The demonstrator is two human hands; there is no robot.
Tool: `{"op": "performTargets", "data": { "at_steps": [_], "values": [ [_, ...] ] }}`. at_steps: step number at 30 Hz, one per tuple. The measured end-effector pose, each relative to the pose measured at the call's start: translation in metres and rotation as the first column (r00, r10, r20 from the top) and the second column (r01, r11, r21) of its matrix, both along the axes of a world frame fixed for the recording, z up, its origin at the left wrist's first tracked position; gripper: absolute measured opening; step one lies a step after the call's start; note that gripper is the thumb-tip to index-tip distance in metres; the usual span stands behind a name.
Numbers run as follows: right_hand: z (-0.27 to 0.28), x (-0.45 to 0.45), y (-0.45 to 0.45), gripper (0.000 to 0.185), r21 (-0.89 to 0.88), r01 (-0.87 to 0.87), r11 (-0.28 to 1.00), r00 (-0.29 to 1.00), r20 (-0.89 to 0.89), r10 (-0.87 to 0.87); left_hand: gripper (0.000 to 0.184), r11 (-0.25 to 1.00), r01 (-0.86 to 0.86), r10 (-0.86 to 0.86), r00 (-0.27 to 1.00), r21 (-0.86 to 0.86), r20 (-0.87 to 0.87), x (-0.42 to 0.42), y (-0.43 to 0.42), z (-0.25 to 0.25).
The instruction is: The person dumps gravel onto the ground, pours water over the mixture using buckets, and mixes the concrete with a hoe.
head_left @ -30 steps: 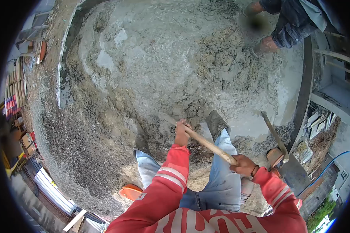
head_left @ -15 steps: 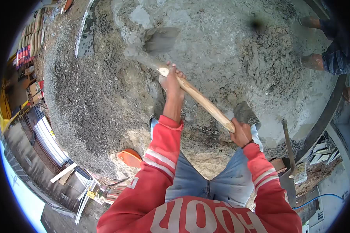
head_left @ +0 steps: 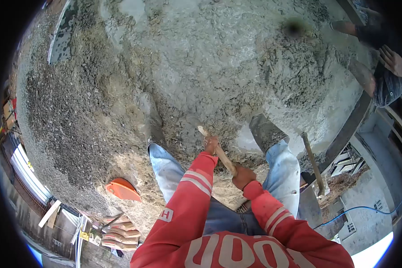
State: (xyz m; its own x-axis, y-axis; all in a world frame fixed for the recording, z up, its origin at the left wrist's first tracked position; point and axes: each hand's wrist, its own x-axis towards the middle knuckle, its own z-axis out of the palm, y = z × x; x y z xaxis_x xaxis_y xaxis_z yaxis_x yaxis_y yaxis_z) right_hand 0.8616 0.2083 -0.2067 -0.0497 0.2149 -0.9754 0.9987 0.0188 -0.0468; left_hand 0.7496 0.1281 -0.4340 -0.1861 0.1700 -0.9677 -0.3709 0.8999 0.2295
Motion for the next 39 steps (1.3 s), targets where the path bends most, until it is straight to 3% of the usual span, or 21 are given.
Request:
{"op": "performTargets", "data": {
  "at_steps": [2, 3, 4, 6, 7, 9, 11, 14, 16, 17, 20, 21, 25, 27, 28, 29, 30, 32, 35, 37, 39],
  "values": [
    [0.012, 0.015, 0.016, 0.038, 0.110, 0.052, 0.993, 0.997, -0.062, -0.046, 0.019, 0.923, -0.386, 0.377, 0.908, 0.014, 0.181, 0.002, -0.005, -0.006],
    [0.027, 0.020, 0.042, 0.036, 0.031, 0.060, 0.998, 0.994, -0.099, -0.056, 0.021, 0.931, -0.348, 0.360, 0.927, -0.114, 0.110, 0.002, 0.030, 0.025],
    [0.046, 0.030, 0.062, 0.034, -0.060, 0.058, 0.997, 0.988, -0.143, -0.066, 0.021, 0.948, -0.307, 0.317, 0.940, -0.088, 0.126, 0.002, 0.051, 0.048],
    [0.080, 0.075, 0.089, 0.033, -0.060, 0.106, 0.993, 0.971, -0.210, -0.117, 0.019, 0.711, -0.654, 0.701, 0.688, -0.258, 0.187, -0.001, 0.081, 0.082],
    [0.095, 0.103, 0.104, 0.032, -0.076, 0.112, 0.991, 0.952, -0.278, -0.129, 0.019, 0.739, -0.635, 0.672, 0.713, -0.225, 0.199, 0.002, 0.091, 0.085],
    [0.131, 0.168, 0.130, 0.030, -0.057, 0.085, 0.995, 0.937, -0.335, -0.099, 0.019, 0.638, -0.764, 0.765, 0.617, -0.092, 0.183, 0.014, 0.112, 0.076],
    [0.149, 0.246, 0.152, 0.031, 0.010, 0.077, 0.997, 0.926, -0.372, -0.068, 0.018, 0.683, -0.722, 0.723, 0.647, -0.112, 0.241, 0.045, 0.156, 0.095],
    [0.136, 0.352, 0.188, 0.026, 0.247, -0.109, 0.963, 0.982, -0.125, 0.144, 0.020, 0.685, -0.728, 0.691, 0.632, -0.038, 0.351, 0.128, 0.218, 0.153],
    [0.105, 0.417, 0.196, 0.022, 0.457, -0.074, 0.887, 0.991, -0.065, 0.116, 0.014, 0.649, -0.761, 0.706, 0.602, -0.001, 0.372, 0.173, 0.254, 0.198],
    [0.097, 0.439, 0.199, 0.022, 0.475, -0.048, 0.879, 0.993, -0.070, 0.092, 0.008, 0.600, -0.800, 0.740, 0.552, -0.007, 0.385, 0.189, 0.267, 0.222],
    [0.117, 0.464, 0.203, 0.019, 0.722, 0.022, 0.692, 0.985, -0.132, 0.107, 0.008, 0.619, -0.770, 0.666, 0.619, 0.155, 0.416, 0.208, 0.299, 0.285],
    [0.140, 0.459, 0.202, 0.017, 0.670, 0.063, 0.739, 0.982, -0.175, 0.074, 0.019, 0.648, -0.740, 0.639, 0.657, 0.181, 0.399, 0.204, 0.309, 0.300],
    [0.247, 0.410, 0.164, 0.014, 0.571, 0.263, 0.777, 0.950, -0.295, -0.105, 0.018, 0.775, -0.555, 0.349, 0.775, 0.302, 0.528, 0.161, 0.333, 0.347],
    [0.286, 0.374, 0.123, 0.017, 0.552, 0.372, 0.746, 0.922, -0.312, -0.228, 0.018, 0.931, -0.188, 0.055, 0.921, 0.314, 0.386, 0.148, 0.350, 0.399],
    [0.302, 0.353, 0.099, 0.019, 0.556, 0.416, 0.720, 0.908, -0.304, -0.289, 0.018, 0.935, -0.141, 0.004, 0.921, 0.326, 0.389, 0.133, 0.352, 0.408],
    [0.318, 0.336, 0.078, 0.019, 0.565, 0.450, 0.692, 0.893, -0.308, -0.329, 0.026, 0.911, 0.218, -0.280, 0.950, 0.350, 0.137, 0.112, 0.352, 0.406],
    [0.334, 0.319, 0.058, 0.020, 0.572, 0.497, 0.653, 0.866, -0.277, -0.417, 0.034, 0.786, 0.546, -0.536, 0.835, 0.289, -0.121, 0.090, 0.352, 0.404],
    [0.350, 0.284, 0.023, 0.021, 0.573, 0.571, 0.588, 0.806, -0.256, -0.533, 0.043, 0.627, 0.727, -0.690, 0.685, 0.279, -0.234, 0.043, 0.347, 0.400],
    [0.367, 0.263, -0.022, 0.025, 0.632, 0.626, 0.457, 0.699, -0.195, -0.688, 0.041, 0.710, 0.650, -0.642, 0.755, 0.270, -0.130, -0.002, 0.327, 0.414],
    [0.379, 0.257, -0.040, 0.025, 0.689, 0.607, 0.397, 0.677, -0.187, -0.712, 0.044, 0.854, 0.442, -0.473, 0.880, 0.274, 0.054, -0.023, 0.323, 0.406],
    [0.395, 0.261, -0.040, 0.024, 0.680, 0.613, 0.402, 0.651, -0.146, -0.745, 0.044, 0.862, 0.435, -0.484, 0.859, 0.260, 0.167, -0.008, 0.311, 0.405]
  ]
}}
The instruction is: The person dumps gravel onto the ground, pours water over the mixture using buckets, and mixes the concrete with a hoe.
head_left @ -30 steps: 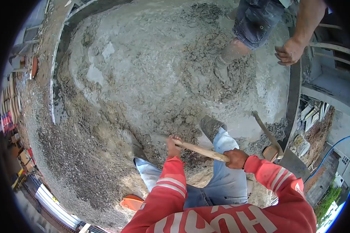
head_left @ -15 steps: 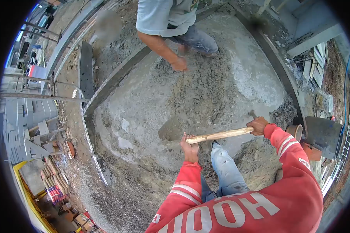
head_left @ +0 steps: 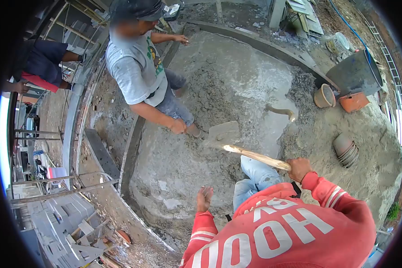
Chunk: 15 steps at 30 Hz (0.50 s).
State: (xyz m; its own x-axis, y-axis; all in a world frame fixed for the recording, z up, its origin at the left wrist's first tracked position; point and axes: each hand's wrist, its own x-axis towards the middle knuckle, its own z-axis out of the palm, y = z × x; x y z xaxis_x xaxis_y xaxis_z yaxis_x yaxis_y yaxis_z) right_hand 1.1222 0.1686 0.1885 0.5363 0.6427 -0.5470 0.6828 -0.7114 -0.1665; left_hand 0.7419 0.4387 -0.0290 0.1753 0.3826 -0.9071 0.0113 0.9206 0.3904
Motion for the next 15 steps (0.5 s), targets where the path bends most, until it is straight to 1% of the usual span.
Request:
{"op": "performTargets", "data": {
  "at_steps": [1, 2, 3, 5, 6, 7, 8, 9, 10, 11, 12, 13, 14, 15],
  "values": [
    [0.010, 0.005, -0.001, 0.023, -0.054, 0.025, 0.998, 1.000, 0.011, -0.025, 0.045, 0.997, 0.011, -0.004, 0.996, -0.077, 0.089, 0.011, -0.015, -0.001],
    [0.023, 0.010, -0.001, 0.022, -0.048, 0.000, 0.999, 1.000, -0.004, -0.001, 0.047, 0.994, 0.045, -0.028, 0.987, -0.104, 0.156, 0.035, -0.026, 0.007],
    [0.027, 0.012, -0.002, 0.022, -0.058, 0.020, 0.998, 1.000, -0.010, -0.021, 0.049, 0.988, 0.079, -0.048, 0.974, -0.133, 0.224, 0.067, -0.036, 0.019],
    [0.034, 0.014, -0.002, 0.022, -0.049, -0.064, 0.997, 0.997, 0.032, 0.065, 0.052, 0.947, 0.033, 0.081, 0.937, -0.320, 0.339, 0.129, -0.048, 0.044],
    [0.040, 0.016, 0.003, 0.023, -0.092, -0.022, 0.996, 0.998, -0.067, 0.016, 0.052, 0.944, 0.045, 0.070, 0.940, -0.326, 0.335, 0.157, -0.050, 0.044],
    [0.037, 0.016, 0.002, 0.023, -0.097, -0.008, 0.995, 0.997, -0.073, 0.001, 0.047, 0.917, -0.060, 0.185, 0.940, -0.393, 0.288, 0.184, -0.051, 0.042],
    [0.029, 0.019, -0.001, 0.025, -0.033, -0.081, 0.996, 0.972, -0.222, 0.071, 0.042, 0.876, -0.166, 0.296, 0.926, -0.452, 0.234, 0.202, -0.053, 0.039],
    [0.019, 0.025, 0.000, 0.030, 0.042, -0.141, 0.989, 0.922, -0.358, 0.147, 0.042, 0.877, -0.155, 0.284, 0.931, -0.455, 0.231, 0.212, -0.052, 0.027],
    [0.010, 0.035, 0.010, 0.037, 0.056, -0.024, 0.998, 0.842, -0.538, 0.051, 0.033, 0.937, -0.215, 0.280, 0.934, -0.276, 0.224, 0.216, -0.048, 0.002],
    [-0.004, 0.051, 0.020, 0.044, 0.047, 0.092, 0.995, 0.715, -0.698, -0.033, 0.025, 0.960, -0.265, 0.278, 0.936, -0.086, 0.215, 0.216, -0.043, -0.023],
    [-0.037, 0.070, 0.024, 0.052, 0.064, 0.234, 0.970, 0.782, -0.605, -0.149, 0.019, 0.956, -0.279, 0.293, 0.920, -0.089, 0.260, 0.208, -0.034, -0.041],
    [-0.074, 0.092, 0.027, 0.060, 0.093, 0.366, 0.926, 0.818, -0.507, -0.272, 0.016, 0.952, -0.293, 0.307, 0.903, -0.092, 0.300, 0.195, -0.026, -0.050],
    [-0.095, 0.122, 0.030, 0.066, 0.138, 0.414, 0.900, 0.894, -0.244, -0.375, 0.016, 0.943, -0.311, 0.332, 0.906, -0.118, 0.265, 0.183, -0.021, -0.052],
    [-0.118, 0.156, 0.033, 0.072, 0.194, 0.445, 0.874, 0.887, 0.039, -0.461, 0.018, 0.934, -0.328, 0.354, 0.906, -0.143, 0.232, 0.177, -0.021, -0.054]
  ]
}}
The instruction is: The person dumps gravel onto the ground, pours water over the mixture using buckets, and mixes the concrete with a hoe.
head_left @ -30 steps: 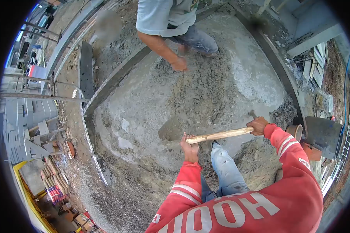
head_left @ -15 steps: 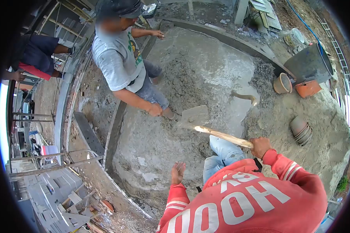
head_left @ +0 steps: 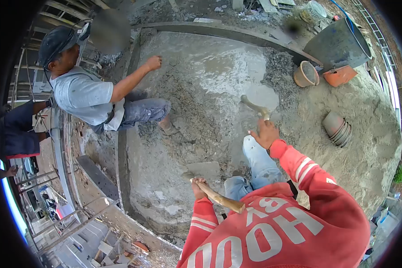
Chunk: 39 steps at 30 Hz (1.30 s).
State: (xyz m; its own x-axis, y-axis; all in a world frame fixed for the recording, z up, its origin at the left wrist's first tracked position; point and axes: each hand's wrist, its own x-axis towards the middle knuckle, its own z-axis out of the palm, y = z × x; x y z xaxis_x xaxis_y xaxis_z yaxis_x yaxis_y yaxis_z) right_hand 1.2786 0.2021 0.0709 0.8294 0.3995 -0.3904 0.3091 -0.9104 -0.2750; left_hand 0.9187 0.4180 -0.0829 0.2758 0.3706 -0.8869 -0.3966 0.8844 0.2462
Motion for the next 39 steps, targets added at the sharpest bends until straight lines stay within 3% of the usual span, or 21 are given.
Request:
{"op": "performTargets", "data": {
  "at_steps": [2, 3, 5, 6, 7, 8, 10, 13, 21, 23, 25, 26, 27, 28, 30, 31, 33, 34, 36, 38, 39],
  "values": [
    [-0.077, 0.056, -0.005, 0.071, -0.149, 0.297, 0.943, 0.951, 0.132, -0.278, 0.022, 0.999, -0.021, 0.016, 0.995, -0.045, -0.098, -0.009, -0.016, 0.009],
    [-0.102, 0.083, -0.006, 0.071, -0.165, 0.298, 0.940, 0.953, 0.115, -0.282, 0.021, 0.995, -0.074, 0.066, 0.991, -0.066, -0.114, -0.013, -0.028, 0.019],
    [-0.154, 0.119, -0.009, 0.066, -0.218, 0.614, 0.759, 0.707, -0.275, -0.651, 0.021, 0.979, -0.167, 0.150, 0.979, -0.118, -0.134, -0.027, -0.045, 0.029],
    [-0.185, 0.128, -0.014, 0.064, -0.287, 0.687, 0.668, 0.560, -0.376, -0.738, 0.021, 0.966, -0.211, 0.191, 0.972, -0.152, -0.136, -0.038, -0.048, 0.030],
    [-0.234, 0.125, -0.020, 0.057, -0.240, 0.833, 0.499, 0.223, -0.679, -0.699, 0.021, 0.968, -0.208, 0.188, 0.971, -0.140, -0.145, -0.045, -0.054, 0.040],
    [-0.268, 0.123, -0.026, 0.051, -0.275, 0.918, 0.285, -0.115, -0.874, -0.472, 0.021, 0.970, -0.210, 0.190, 0.970, -0.126, -0.150, -0.047, -0.060, 0.050],
    [-0.294, 0.120, -0.030, 0.042, -0.235, 0.926, 0.295, -0.084, -0.892, -0.444, 0.023, 0.936, -0.340, 0.325, 0.933, -0.085, -0.157, -0.040, -0.073, 0.077],
    [-0.256, 0.146, -0.028, 0.024, -0.239, 0.896, 0.374, -0.011, -0.854, -0.521, 0.023, 0.883, -0.465, 0.444, 0.871, -0.064, -0.209, -0.030, -0.086, 0.103],
    [-0.237, 0.214, -0.108, 0.022, -0.166, 0.784, 0.598, 0.169, -0.870, -0.463, 0.017, 0.776, -0.631, 0.623, 0.761, 0.017, -0.179, -0.015, -0.115, 0.115],
    [-0.214, 0.233, -0.116, 0.024, -0.177, 0.593, 0.785, 0.409, -0.773, -0.484, 0.017, 0.760, -0.649, 0.640, 0.754, -0.023, -0.149, -0.002, -0.116, 0.109],
    [-0.291, 0.267, -0.188, 0.027, -0.095, 0.291, 0.952, 0.649, -0.711, -0.269, 0.018, 0.683, -0.719, 0.715, 0.694, -0.129, -0.083, 0.008, -0.118, 0.088],
    [-0.256, 0.265, -0.156, 0.029, -0.291, 0.055, 0.955, 0.877, -0.444, -0.186, 0.018, 0.681, -0.725, 0.723, 0.688, -0.100, -0.062, 0.005, -0.129, 0.066],
    [-0.227, 0.265, -0.129, 0.032, -0.573, -0.059, 0.817, 0.981, -0.184, -0.058, 0.017, 0.686, -0.725, 0.718, 0.688, -0.058, -0.102, 0.014, -0.134, 0.058],
    [-0.196, 0.257, -0.099, 0.032, -0.566, -0.107, 0.817, 0.985, -0.173, 0.010, 0.016, 0.685, -0.727, 0.720, 0.683, -0.031, -0.123, 0.026, -0.132, 0.051],
    [-0.151, 0.232, -0.043, 0.040, -0.367, -0.531, 0.763, 0.807, 0.053, 0.588, 0.014, 0.684, -0.730, 0.722, 0.672, 0.022, -0.164, 0.049, -0.129, 0.034],
    [-0.142, 0.221, -0.009, 0.046, -0.054, -0.696, 0.716, 0.714, -0.158, 0.682, 0.013, 0.712, -0.699, 0.693, 0.684, 0.067, -0.226, 0.053, -0.134, 0.011],
    [-0.039, 0.118, 0.100, 0.053, 0.282, -0.570, 0.772, 0.497, -0.629, 0.597, 0.014, 0.654, -0.751, 0.738, 0.608, 0.089, -0.292, 0.073, -0.128, -0.002],
    [-0.031, 0.077, 0.118, 0.064, 0.300, -0.613, 0.730, 0.347, -0.729, 0.591, 0.015, 0.648, -0.752, 0.736, 0.578, 0.121, -0.354, 0.081, -0.117, -0.010],
    [0.001, 0.000, 0.145, 0.076, 0.356, -0.808, 0.470, 0.024, -0.777, 0.629, 0.015, 0.597, -0.785, 0.783, 0.525, 0.165, -0.333, 0.076, -0.112, -0.037],
    [-0.007, -0.048, 0.137, 0.067, 0.456, -0.869, 0.193, -0.218, -0.704, 0.676, 0.013, 0.569, -0.790, 0.805, 0.477, 0.227, -0.353, 0.061, -0.094, -0.049],
    [-0.021, -0.062, 0.136, 0.067, 0.445, -0.884, 0.144, -0.252, -0.713, 0.654, 0.011, 0.571, -0.781, 0.800, 0.460, 0.253, -0.386, 0.045, -0.082, -0.045]
  ]
}}
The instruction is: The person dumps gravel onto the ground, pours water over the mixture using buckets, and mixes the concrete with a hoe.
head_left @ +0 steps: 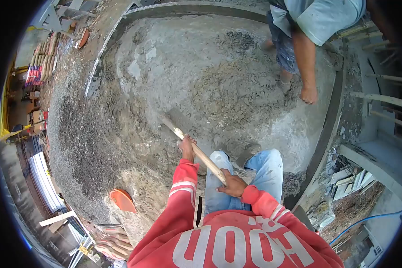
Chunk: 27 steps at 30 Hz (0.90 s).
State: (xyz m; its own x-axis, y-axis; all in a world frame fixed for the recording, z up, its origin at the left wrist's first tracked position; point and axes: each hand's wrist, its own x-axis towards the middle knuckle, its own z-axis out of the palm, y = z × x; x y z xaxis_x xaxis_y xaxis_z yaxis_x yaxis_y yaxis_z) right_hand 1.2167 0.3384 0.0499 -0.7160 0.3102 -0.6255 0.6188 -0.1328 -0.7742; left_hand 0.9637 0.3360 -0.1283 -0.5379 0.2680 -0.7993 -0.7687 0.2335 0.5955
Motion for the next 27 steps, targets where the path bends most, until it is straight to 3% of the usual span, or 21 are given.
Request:
{"op": "performTargets", "data": {
  "at_steps": [2, 4, 6, 8, 9, 12, 14, 16, 19, 22, 24, 26, 27],
  "values": [
    [-0.032, -0.021, 0.001, 0.048, 0.010, 0.006, 1.000, 0.983, 0.183, -0.008, 0.011, 0.998, -0.058, 0.058, 0.997, 0.002, -0.052, -0.031, 0.028, 0.019],
    [-0.056, -0.044, 0.026, 0.035, -0.007, 0.042, 0.999, 0.999, -0.011, -0.042, 0.010, 0.994, -0.105, 0.111, 0.977, 0.043, -0.180, -0.065, 0.046, 0.018],
    [-0.082, -0.079, 0.049, 0.032, 0.137, -0.007, 0.991, 1.000, 0.003, 0.006, 0.009, 0.988, -0.137, 0.153, 0.948, 0.073, -0.280, -0.096, 0.065, 0.022],
    [-0.099, -0.117, 0.084, 0.032, 0.215, -0.080, 0.973, 0.997, 0.007, 0.081, 0.008, 0.976, -0.206, 0.216, 0.936, 0.064, -0.277, -0.131, 0.075, -0.010],
    [-0.118, -0.135, 0.100, 0.036, 0.268, -0.132, 0.954, 0.991, 0.017, 0.132, 0.007, 0.981, -0.190, 0.166, 0.933, -0.045, -0.320, -0.125, 0.094, 0.013],
    [-0.173, -0.170, 0.165, 0.035, 0.307, -0.209, 0.928, 0.976, 0.005, 0.218, 0.012, 0.952, -0.161, 0.057, 0.928, -0.259, -0.367, -0.108, 0.125, -0.058],
    [-0.220, -0.140, 0.193, 0.034, 0.356, -0.250, 0.900, 0.960, -0.027, 0.278, 0.015, 0.931, -0.117, -0.010, 0.939, -0.347, -0.343, -0.060, 0.151, -0.106],
    [-0.254, -0.073, 0.239, 0.034, 0.326, -0.413, 0.850, 0.904, 0.257, 0.341, 0.017, 0.894, -0.037, -0.104, 0.952, -0.447, -0.288, 0.015, 0.181, -0.157],
    [-0.304, 0.094, 0.271, 0.036, 0.205, -0.429, 0.880, 0.846, 0.431, 0.312, 0.017, 0.769, 0.070, -0.300, 0.917, -0.635, -0.262, 0.186, 0.215, -0.254],
    [-0.349, 0.226, 0.319, 0.034, 0.255, -0.409, 0.876, 0.902, 0.256, 0.347, 0.018, 0.647, 0.030, -0.398, 0.865, -0.762, -0.304, 0.324, 0.264, -0.309],
    [-0.332, 0.269, 0.348, 0.033, 0.245, -0.393, 0.886, 0.913, 0.217, 0.345, 0.018, 0.652, -0.044, -0.307, 0.898, -0.757, -0.316, 0.372, 0.279, -0.310],
    [-0.296, 0.308, 0.368, 0.031, 0.215, -0.373, 0.902, 0.918, 0.228, 0.326, 0.017, 0.803, -0.147, 0.043, 0.981, -0.577, -0.190, 0.387, 0.299, -0.256],
    [-0.286, 0.334, 0.375, 0.030, 0.237, -0.363, 0.901, 0.928, 0.183, 0.325, 0.017, 0.877, -0.308, 0.338, 0.941, -0.369, 0.019, 0.387, 0.309, -0.238]
  ]
}}
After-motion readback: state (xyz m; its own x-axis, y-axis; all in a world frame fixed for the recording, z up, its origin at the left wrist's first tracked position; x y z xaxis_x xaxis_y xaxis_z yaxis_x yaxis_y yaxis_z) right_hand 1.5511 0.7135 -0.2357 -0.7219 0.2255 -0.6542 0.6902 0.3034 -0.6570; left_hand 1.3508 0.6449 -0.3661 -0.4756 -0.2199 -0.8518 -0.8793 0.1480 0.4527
